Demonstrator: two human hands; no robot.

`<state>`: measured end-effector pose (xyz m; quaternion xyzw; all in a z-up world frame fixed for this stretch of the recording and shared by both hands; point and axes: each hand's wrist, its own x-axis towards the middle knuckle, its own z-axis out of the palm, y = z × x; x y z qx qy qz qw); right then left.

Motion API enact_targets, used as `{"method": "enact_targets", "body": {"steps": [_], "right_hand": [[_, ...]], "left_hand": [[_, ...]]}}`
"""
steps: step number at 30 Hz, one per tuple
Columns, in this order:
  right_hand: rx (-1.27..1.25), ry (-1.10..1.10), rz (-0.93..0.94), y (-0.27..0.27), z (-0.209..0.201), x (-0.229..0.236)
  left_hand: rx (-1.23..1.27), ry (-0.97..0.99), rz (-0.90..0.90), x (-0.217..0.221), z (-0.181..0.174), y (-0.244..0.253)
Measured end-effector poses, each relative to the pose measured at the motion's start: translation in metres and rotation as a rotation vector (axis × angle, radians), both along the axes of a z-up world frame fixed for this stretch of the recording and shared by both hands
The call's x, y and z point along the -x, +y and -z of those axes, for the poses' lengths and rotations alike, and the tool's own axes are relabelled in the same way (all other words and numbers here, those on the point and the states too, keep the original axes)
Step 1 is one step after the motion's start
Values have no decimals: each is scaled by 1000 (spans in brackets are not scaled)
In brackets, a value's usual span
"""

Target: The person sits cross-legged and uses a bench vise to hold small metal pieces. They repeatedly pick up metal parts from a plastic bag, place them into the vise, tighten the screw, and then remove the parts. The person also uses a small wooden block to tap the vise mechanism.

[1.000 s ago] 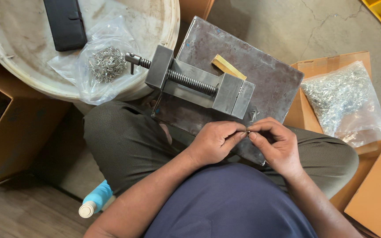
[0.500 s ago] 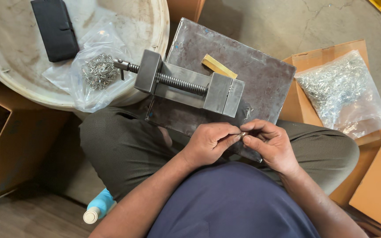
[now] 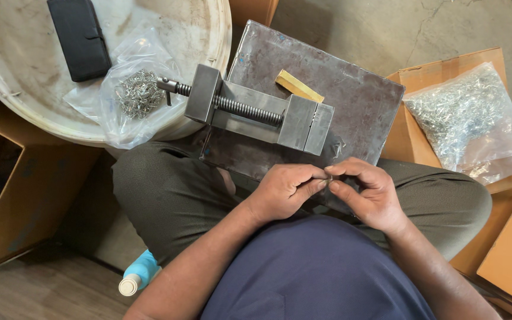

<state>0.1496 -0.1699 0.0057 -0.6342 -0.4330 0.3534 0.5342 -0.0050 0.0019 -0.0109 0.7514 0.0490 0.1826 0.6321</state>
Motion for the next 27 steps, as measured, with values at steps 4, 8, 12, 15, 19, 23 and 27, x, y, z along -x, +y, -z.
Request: {"method": "enact_targets", "body": {"steps": [4,8,12,15,19,23,27], "right_hand": [[24,-204,-9,8,-11,-1],[16,-289,17,12,-16,3],[23,-382,44,13,-17,7],[32,-380,48,12,-16,8],[22,-318,46,11,-14,10],[37,-361,56,9,-12,10],[52,-402,71,7,-12,11]], "left_hand": [[127,84,88,1,-2,4],[219,111,145,3,0,7],[528,149,189,5,4,1],[740,191,204,8,6,-7],[774,193,195,11,9,-11],[686,198,156,12,8,-13],[544,172,114,11,2,-14]]}}
